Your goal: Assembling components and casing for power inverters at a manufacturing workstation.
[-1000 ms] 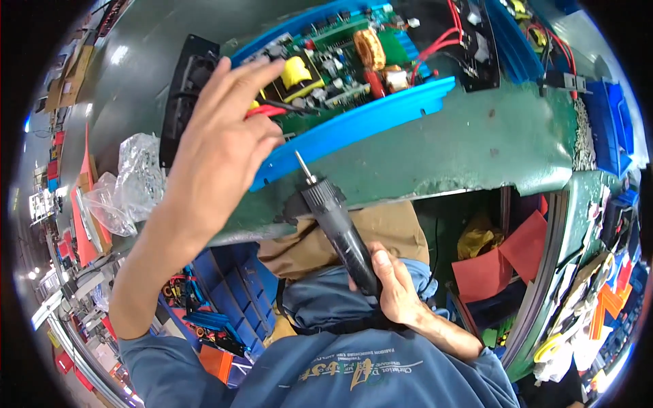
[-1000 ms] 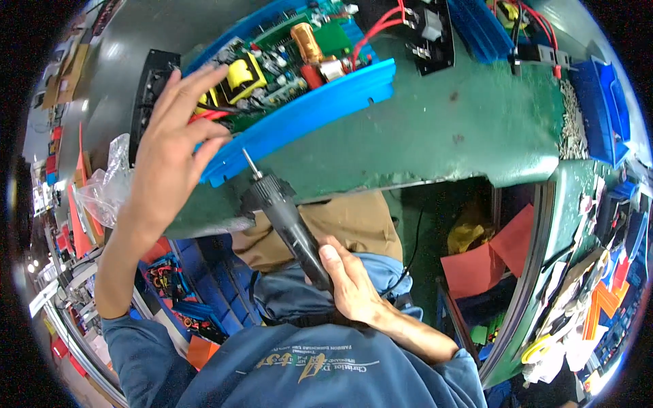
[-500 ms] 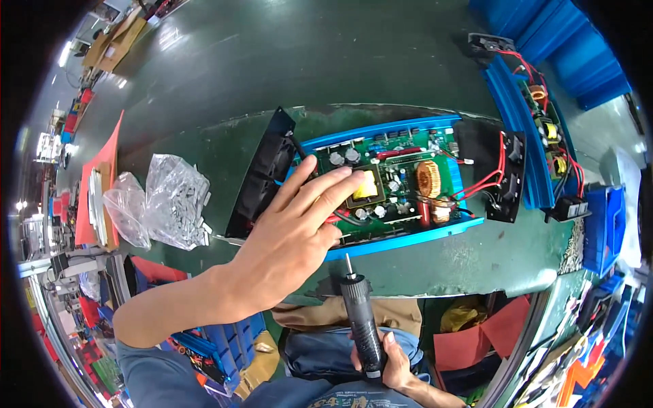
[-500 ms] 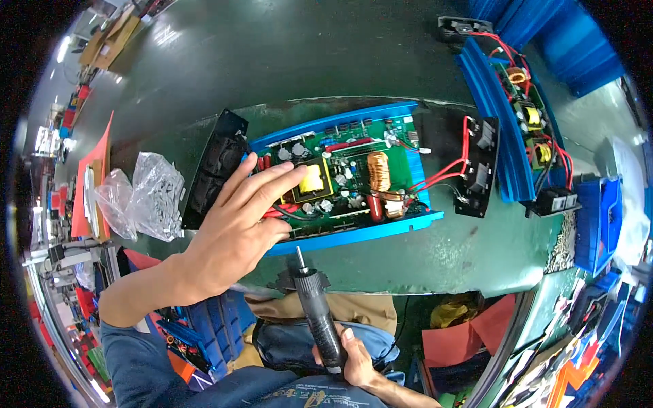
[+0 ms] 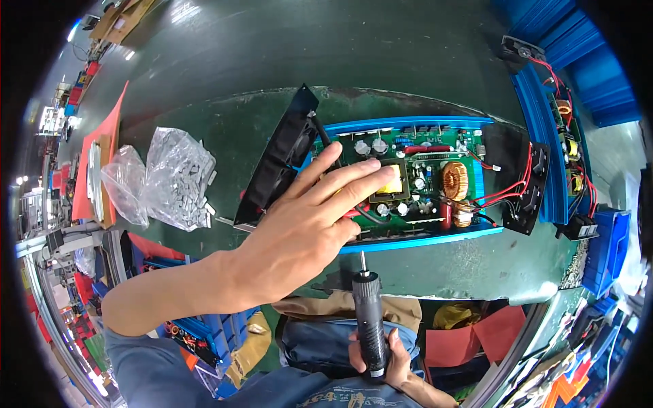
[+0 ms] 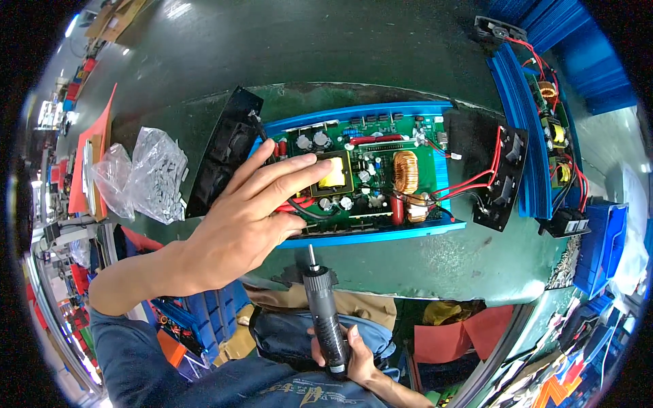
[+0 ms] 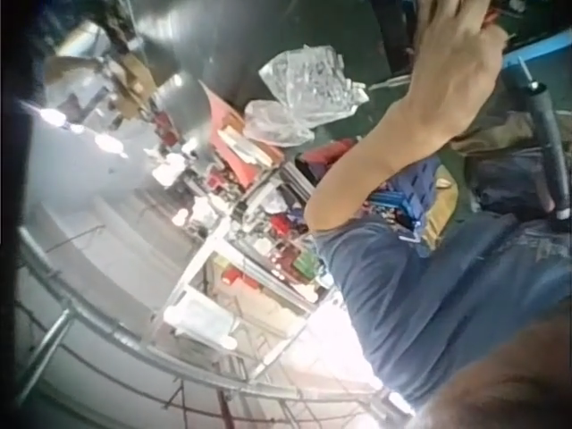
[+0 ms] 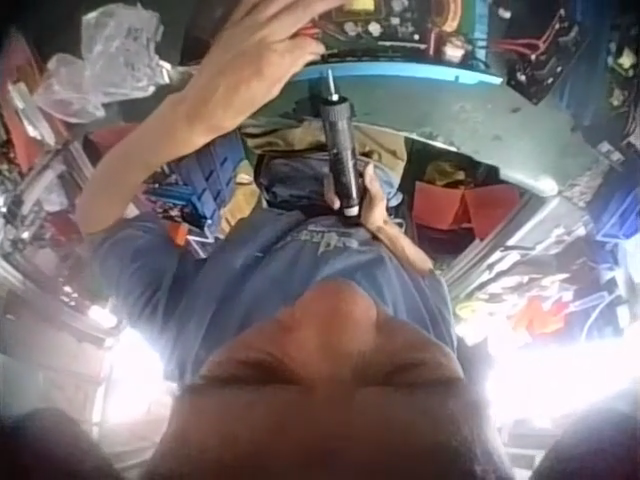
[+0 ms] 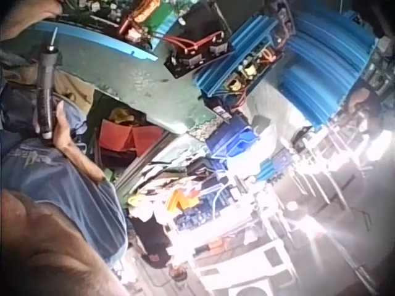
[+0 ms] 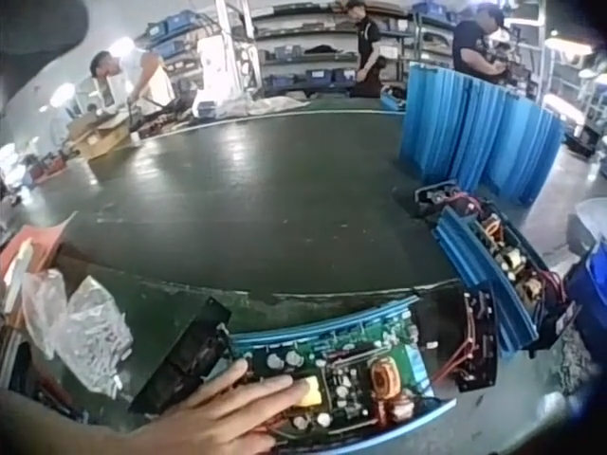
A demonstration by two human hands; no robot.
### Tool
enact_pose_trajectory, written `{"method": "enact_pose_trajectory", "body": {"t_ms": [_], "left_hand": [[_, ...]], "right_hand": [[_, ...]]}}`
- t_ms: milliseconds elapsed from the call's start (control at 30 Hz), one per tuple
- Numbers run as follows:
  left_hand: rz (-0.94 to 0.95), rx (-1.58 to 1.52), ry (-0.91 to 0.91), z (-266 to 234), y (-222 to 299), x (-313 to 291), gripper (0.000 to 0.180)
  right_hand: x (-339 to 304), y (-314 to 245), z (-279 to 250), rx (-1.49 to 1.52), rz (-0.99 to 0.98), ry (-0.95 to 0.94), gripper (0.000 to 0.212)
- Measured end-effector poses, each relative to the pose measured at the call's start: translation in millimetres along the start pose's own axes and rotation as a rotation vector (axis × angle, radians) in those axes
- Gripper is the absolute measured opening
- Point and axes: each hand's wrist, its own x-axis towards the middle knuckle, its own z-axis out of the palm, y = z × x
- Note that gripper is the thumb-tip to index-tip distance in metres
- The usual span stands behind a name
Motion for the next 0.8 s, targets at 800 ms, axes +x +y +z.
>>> {"method": "enact_pose_trajectory", "body": {"t_ms": [800], "left_hand": [[-0.11,0.027,-0.044,3,24,-24,0.028]], "right_hand": [[-5,-16,15,-0.361,-0.068,0.134,0.1]]}}
